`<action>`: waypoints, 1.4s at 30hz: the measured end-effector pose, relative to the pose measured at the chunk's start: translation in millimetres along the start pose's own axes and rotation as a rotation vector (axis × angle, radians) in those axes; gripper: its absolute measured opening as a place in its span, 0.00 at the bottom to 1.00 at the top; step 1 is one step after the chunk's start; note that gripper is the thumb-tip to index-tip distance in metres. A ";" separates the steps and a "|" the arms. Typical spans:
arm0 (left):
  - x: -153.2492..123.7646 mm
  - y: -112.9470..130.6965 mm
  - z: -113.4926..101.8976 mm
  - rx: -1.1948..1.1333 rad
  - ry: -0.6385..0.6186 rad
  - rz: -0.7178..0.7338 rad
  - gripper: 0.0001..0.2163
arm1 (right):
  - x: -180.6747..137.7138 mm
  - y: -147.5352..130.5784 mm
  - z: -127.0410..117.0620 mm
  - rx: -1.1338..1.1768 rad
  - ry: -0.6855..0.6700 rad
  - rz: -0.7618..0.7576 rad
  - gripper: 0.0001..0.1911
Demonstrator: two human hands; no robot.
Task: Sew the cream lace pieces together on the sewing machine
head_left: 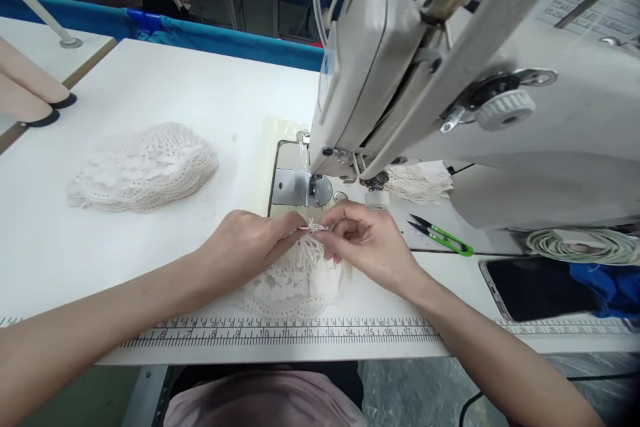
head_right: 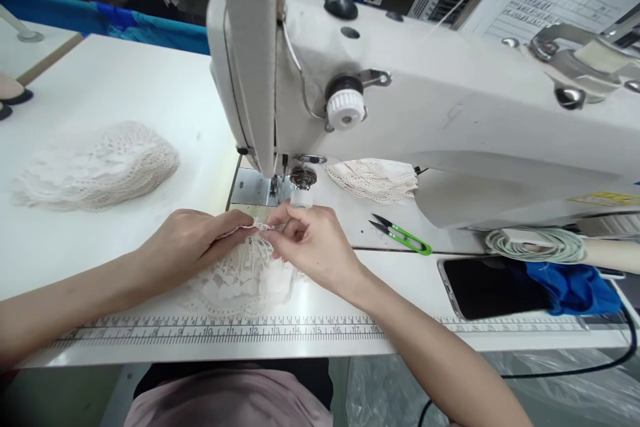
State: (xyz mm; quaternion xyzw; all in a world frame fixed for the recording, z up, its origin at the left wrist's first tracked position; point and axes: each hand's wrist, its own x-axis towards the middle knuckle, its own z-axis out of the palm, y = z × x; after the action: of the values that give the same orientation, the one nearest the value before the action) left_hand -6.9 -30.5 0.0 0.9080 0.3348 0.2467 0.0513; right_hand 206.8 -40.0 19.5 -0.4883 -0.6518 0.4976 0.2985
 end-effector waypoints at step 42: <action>0.1 5.2 -4.7 0.069 0.210 0.166 0.05 | -9.4 14.3 -0.6 -0.827 0.270 -0.959 0.09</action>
State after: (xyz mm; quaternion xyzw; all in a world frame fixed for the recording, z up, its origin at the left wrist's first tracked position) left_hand -6.1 -34.8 5.5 0.9030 0.2702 0.3322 -0.0358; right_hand 215.4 -48.2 7.2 -0.2761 -0.8922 -0.0489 0.3540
